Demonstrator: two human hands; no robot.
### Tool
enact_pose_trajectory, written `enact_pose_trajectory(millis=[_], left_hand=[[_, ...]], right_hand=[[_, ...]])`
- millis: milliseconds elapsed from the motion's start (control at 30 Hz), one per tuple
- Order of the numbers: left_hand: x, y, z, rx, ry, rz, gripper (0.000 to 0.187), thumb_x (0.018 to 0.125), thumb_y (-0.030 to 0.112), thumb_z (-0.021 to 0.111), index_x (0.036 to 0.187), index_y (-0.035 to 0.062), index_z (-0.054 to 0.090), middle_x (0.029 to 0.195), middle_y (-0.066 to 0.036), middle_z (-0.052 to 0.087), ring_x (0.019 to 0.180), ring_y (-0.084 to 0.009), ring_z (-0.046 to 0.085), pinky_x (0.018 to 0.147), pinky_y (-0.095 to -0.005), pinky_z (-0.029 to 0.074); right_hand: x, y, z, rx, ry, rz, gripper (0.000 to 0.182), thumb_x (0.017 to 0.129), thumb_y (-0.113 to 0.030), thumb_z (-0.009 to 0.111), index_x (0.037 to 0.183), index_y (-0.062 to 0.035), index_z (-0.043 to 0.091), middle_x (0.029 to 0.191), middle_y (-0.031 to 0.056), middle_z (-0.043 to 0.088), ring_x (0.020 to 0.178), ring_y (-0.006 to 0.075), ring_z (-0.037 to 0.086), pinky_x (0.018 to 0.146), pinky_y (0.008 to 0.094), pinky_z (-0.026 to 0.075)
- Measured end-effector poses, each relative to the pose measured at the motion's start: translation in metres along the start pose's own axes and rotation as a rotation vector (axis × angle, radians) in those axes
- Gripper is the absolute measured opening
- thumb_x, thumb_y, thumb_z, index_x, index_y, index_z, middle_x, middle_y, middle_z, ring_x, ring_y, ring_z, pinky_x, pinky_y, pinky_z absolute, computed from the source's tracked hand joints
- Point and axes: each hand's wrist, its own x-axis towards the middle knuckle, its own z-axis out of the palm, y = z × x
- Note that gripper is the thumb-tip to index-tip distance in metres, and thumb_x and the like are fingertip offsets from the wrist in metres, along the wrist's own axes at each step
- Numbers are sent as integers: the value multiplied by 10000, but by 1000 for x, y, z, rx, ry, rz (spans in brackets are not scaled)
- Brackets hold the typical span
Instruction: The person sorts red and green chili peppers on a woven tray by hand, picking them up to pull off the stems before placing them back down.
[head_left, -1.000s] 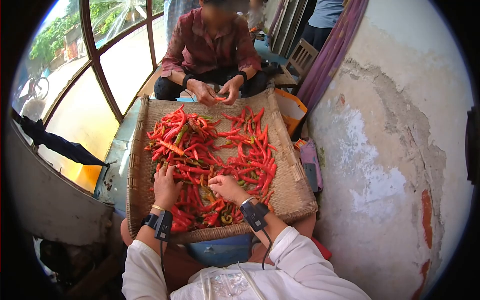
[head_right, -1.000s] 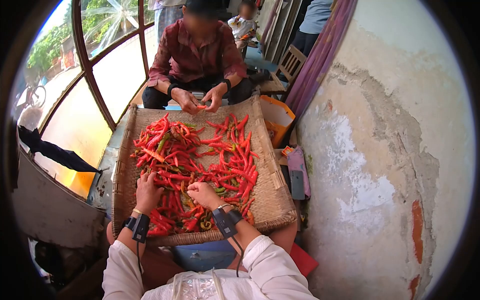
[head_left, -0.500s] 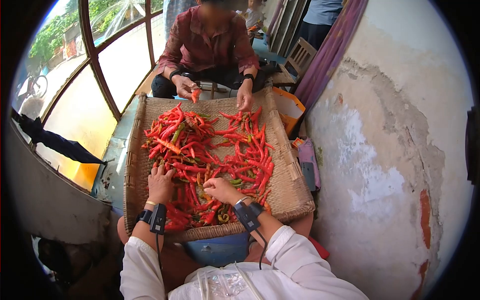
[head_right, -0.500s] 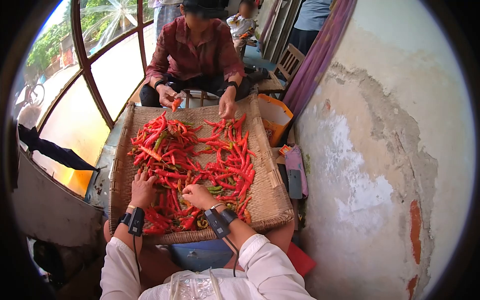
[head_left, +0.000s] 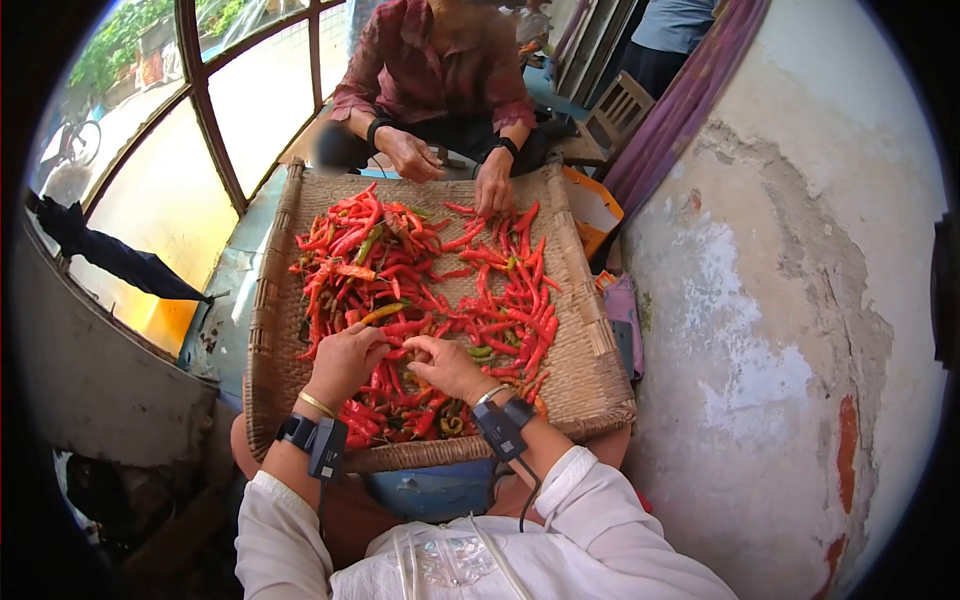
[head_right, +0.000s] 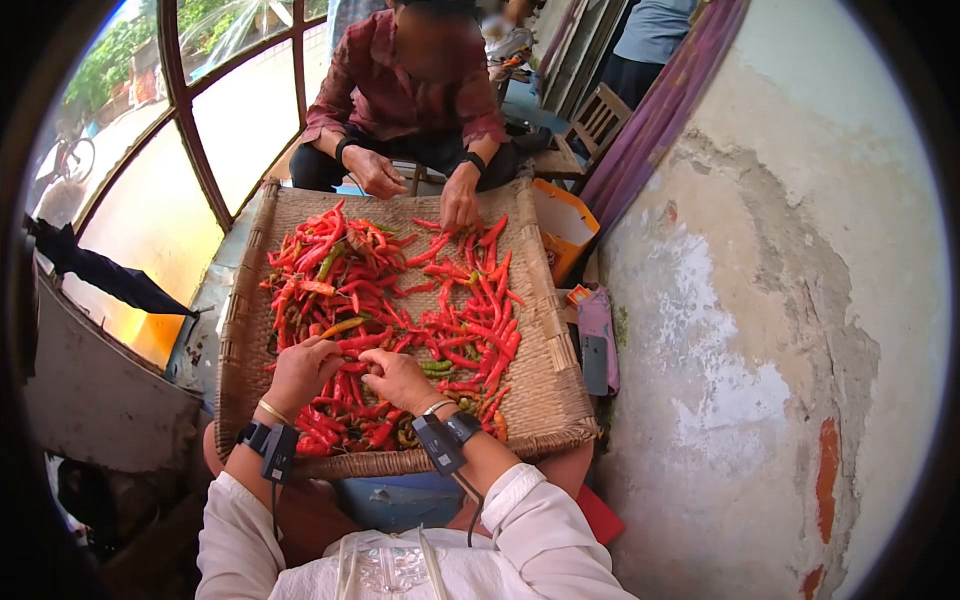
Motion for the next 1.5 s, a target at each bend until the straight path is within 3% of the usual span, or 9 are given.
enact_pose_trajectory(millis=[500, 733, 833, 933, 1167, 1267, 1300, 1367, 1500], left_hand=[[-2, -24, 20, 246, -251, 60, 104, 691, 114, 547, 770, 124, 614, 851, -66, 561, 714, -242, 580, 601, -345, 466], [-3, -11, 19, -228, -86, 82, 64, 692, 99, 563, 711, 96, 624, 677, -85, 599, 637, -265, 583, 569, -345, 465], [-1, -1, 9, -454, -209, -55, 73, 685, 32, 625, 758, 37, 624, 687, -70, 616, 601, -166, 593, 564, -266, 463], [-2, 1, 14, -696, -222, -135, 55, 714, 9, 630, 767, 10, 618, 672, -22, 607, 600, -69, 550, 545, -211, 441], [0, 7, 7, -944, -239, -306, 73, 774, 59, 611, 820, 4, 610, 685, 23, 588, 611, -30, 519, 537, -178, 429], [4, 5, 8, -1169, 92, -500, 128, 809, 132, 580, 840, 11, 610, 688, -3, 597, 598, -63, 542, 508, -217, 441], [4, -3, 11, -1168, 91, -500, 128, 809, 132, 580, 840, 11, 610, 688, -3, 597, 598, -63, 542, 508, -217, 441], [3, -14, 14, -426, 66, -371, 125, 792, 134, 589, 853, 27, 614, 740, -70, 612, 596, -136, 572, 521, -261, 455], [-4, -12, 15, -1, -13, -158, 136, 704, 157, 616, 805, 65, 618, 778, -100, 573, 720, -267, 570, 628, -361, 457]], right_hand=[[0, 14, 4, -86, -87, 67, 283, 731, -169, 606, 980, -36, 584, 717, 80, 593, 663, 181, 574, 626, 302, 458], [1, 2, 4, 7, 113, 14, 353, 710, -118, 615, 1053, -77, 539, 766, 99, 558, 668, 218, 563, 628, 324, 454], [-1, -4, 2, -36, 55, -101, 357, 734, -101, 609, 1081, -72, 527, 828, 62, 539, 662, 157, 553, 606, 290, 454], [0, 1, 5, -121, 95, -281, 297, 713, -124, 614, 1000, -72, 561, 791, 94, 545, 683, 224, 567, 625, 317, 457], [-1, -5, 5, -349, 173, -248, 227, 697, -170, 634, 888, -61, 578, 795, 99, 575, 708, 280, 574, 623, 341, 458], [1, -6, -5, -250, 362, -184, 199, 728, -164, 627, 883, -49, 580, 765, 80, 583, 662, 230, 579, 598, 328, 456], [2, -4, -8, -249, 363, -184, 199, 728, -164, 627, 883, -49, 580, 765, 80, 583, 662, 230, 579, 598, 328, 456], [4, 4, -14, 75, 422, -56, 176, 754, -193, 608, 867, -60, 589, 759, 101, 599, 670, 236, 588, 596, 339, 465], [1, 4, -34, 633, 372, 183, 195, 835, -234, 551, 835, -40, 568, 666, 4, 567, 518, 44, 510, 472, 202, 400]])
